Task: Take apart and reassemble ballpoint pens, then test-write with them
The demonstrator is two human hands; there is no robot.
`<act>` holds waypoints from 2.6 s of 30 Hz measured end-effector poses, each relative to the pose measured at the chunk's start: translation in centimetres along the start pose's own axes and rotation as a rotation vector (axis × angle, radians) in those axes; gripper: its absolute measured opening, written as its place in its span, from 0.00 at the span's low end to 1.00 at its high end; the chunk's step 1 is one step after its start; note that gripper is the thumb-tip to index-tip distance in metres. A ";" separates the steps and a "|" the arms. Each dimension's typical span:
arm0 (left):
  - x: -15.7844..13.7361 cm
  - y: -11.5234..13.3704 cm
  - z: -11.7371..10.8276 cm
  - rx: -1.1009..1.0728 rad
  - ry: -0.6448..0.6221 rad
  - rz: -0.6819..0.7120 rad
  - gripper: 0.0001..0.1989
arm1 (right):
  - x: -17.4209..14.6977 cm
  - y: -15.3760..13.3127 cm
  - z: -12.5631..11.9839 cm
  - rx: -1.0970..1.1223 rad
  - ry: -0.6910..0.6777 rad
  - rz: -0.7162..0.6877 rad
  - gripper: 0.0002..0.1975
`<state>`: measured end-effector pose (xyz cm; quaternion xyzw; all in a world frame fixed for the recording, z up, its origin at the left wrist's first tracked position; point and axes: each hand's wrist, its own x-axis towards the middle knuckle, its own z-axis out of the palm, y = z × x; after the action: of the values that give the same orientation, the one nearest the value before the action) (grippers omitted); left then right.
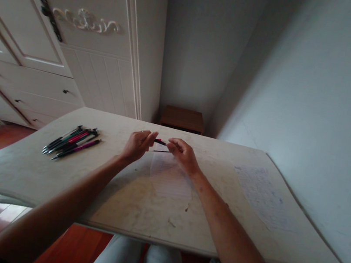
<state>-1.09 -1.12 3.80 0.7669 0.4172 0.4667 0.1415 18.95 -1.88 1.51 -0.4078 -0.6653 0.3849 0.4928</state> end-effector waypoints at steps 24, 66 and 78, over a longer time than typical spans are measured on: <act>0.0 -0.2 0.3 0.021 -0.043 0.054 0.26 | 0.0 -0.3 0.1 -0.150 0.002 -0.047 0.21; 0.8 -3.6 0.1 0.240 0.016 -0.036 0.15 | 0.4 1.3 -3.8 -0.748 0.125 -0.149 0.11; 1.2 -3.9 -1.2 0.153 0.179 -0.358 0.11 | 0.3 -0.2 -4.1 -0.603 0.366 0.099 0.34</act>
<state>-3.75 1.99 2.80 0.6446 0.5919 0.4672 0.1260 22.84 -1.23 2.67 -0.6291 -0.6290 0.1151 0.4421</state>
